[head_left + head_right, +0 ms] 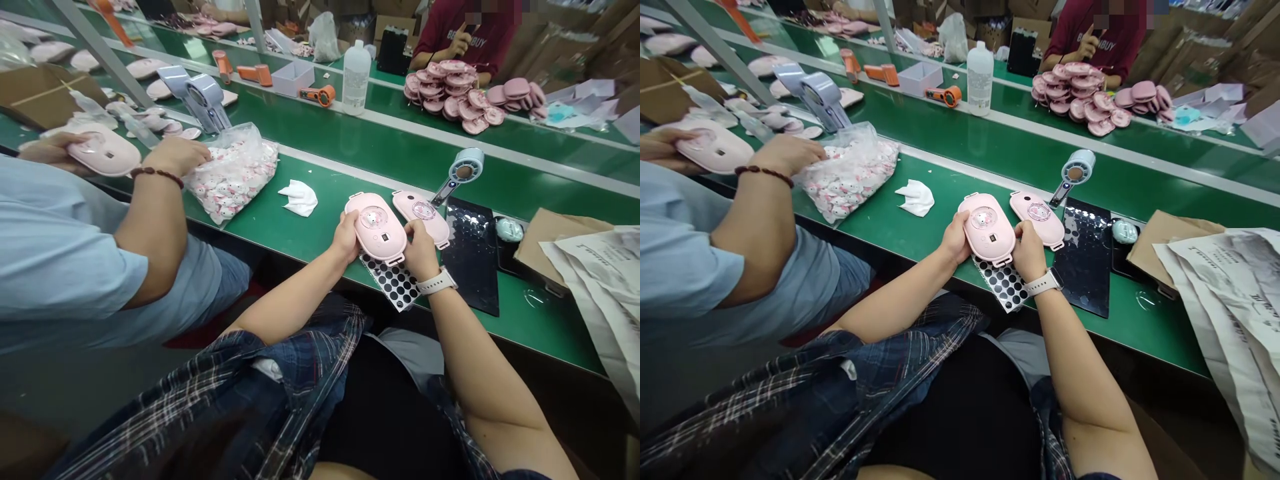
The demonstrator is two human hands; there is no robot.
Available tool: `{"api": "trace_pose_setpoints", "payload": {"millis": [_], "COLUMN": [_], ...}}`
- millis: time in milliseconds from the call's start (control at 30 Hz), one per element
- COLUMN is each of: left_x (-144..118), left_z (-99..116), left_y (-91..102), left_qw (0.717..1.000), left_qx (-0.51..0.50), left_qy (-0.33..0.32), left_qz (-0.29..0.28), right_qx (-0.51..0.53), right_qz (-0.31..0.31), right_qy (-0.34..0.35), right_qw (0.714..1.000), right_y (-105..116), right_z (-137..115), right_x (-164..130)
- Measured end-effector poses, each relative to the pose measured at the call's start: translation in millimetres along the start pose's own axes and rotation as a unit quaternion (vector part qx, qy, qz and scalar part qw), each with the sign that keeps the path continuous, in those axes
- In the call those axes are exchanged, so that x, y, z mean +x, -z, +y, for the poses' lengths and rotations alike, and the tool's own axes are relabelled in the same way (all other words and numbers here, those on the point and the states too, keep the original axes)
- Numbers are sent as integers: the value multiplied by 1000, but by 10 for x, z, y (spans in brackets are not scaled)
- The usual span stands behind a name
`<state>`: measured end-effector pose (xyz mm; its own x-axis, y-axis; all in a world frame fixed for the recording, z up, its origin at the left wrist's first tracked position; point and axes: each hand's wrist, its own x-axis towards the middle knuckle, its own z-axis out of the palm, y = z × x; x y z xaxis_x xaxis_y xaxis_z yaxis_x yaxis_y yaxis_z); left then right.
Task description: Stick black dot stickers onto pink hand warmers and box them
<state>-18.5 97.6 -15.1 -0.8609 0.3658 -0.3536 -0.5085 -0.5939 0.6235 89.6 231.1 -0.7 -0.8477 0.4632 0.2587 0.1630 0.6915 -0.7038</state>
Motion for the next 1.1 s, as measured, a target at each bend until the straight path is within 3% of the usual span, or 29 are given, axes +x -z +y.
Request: {"api": "trace_pose_setpoints", "payload": {"millis": [367,800,933,1100], "left_x": [-28,-14,-2,-18], "left_z": [-75,-125,-143,-95], "left_y": [31,99,113,72], "left_qw": [999,996,995,998], "left_qx": [26,52,57,22], "left_qy": [-27,-40,-47,-36], "left_qz": [-27,-62,-67,-36], "right_qx": [99,202,254,381], "right_qz": [52,125,149,172], "right_qy": [-56,-51,-67,-110], "right_qw": [992,970,953,901], "right_y": [-109,-166,-79,154], "right_z": [217,290,303,206], "right_x": [-223,-333,-341,-420]}}
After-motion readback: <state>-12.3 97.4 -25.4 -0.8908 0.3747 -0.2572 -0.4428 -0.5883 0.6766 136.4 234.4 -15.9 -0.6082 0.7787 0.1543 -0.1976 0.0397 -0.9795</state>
